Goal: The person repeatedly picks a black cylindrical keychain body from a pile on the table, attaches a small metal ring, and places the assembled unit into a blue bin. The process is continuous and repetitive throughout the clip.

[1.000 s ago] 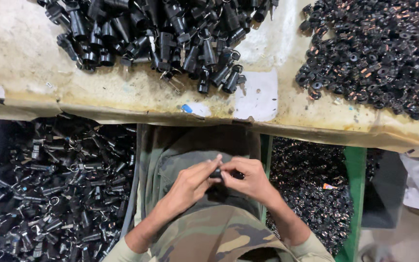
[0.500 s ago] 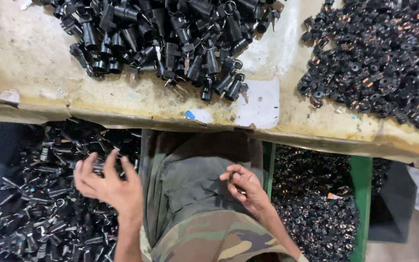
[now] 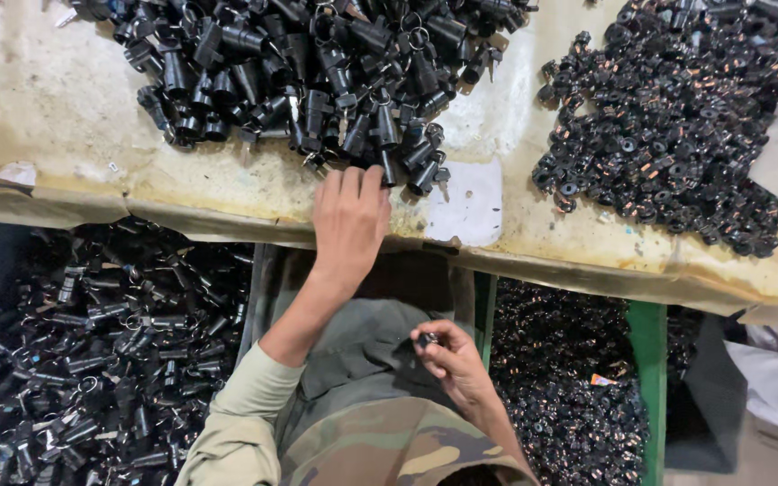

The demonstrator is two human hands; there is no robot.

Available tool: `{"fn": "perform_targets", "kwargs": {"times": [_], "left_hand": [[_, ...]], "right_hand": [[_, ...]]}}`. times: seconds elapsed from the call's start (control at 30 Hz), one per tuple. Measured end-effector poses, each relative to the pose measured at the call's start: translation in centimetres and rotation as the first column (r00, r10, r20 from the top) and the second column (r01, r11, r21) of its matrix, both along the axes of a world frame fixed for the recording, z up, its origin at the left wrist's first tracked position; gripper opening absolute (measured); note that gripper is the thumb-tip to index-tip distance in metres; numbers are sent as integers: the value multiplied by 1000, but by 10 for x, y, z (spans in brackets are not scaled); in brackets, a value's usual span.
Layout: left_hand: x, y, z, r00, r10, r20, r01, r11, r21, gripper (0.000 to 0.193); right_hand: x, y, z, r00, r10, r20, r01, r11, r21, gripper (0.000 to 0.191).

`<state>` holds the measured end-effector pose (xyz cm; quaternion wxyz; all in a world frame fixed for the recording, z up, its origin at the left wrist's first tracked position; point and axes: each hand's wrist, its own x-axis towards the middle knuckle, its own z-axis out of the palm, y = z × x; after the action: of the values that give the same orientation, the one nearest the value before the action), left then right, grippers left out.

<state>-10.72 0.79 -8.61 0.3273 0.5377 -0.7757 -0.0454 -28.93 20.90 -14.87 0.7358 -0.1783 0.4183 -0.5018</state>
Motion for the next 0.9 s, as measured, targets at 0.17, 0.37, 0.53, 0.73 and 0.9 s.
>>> {"fn": "perform_targets", "kwargs": {"times": [0.17, 0.37, 0.53, 0.73, 0.9], "left_hand": [[-6, -1, 5, 995, 95, 35, -94, 995, -36, 51], [6, -1, 9, 995, 46, -91, -54, 994, -90, 24], [16, 8, 7, 944, -96, -315, 130, 988, 86, 28], [-7, 21, 11, 981, -178, -72, 178, 984, -13, 52], [-12, 13, 10, 956, -270, -115, 262, 962, -73, 45]], "right_hand": [[0, 7, -8, 1000, 12, 8, -12, 996, 85, 31], [0, 5, -1, 982, 108, -156, -109, 994, 5, 29], [1, 5, -1, 945, 162, -283, -145, 986, 82, 24], [8, 0, -6, 911, 256, -323, -220, 965, 146, 21], [8, -3, 1, 889, 298, -347, -253, 953, 169, 21]]}}
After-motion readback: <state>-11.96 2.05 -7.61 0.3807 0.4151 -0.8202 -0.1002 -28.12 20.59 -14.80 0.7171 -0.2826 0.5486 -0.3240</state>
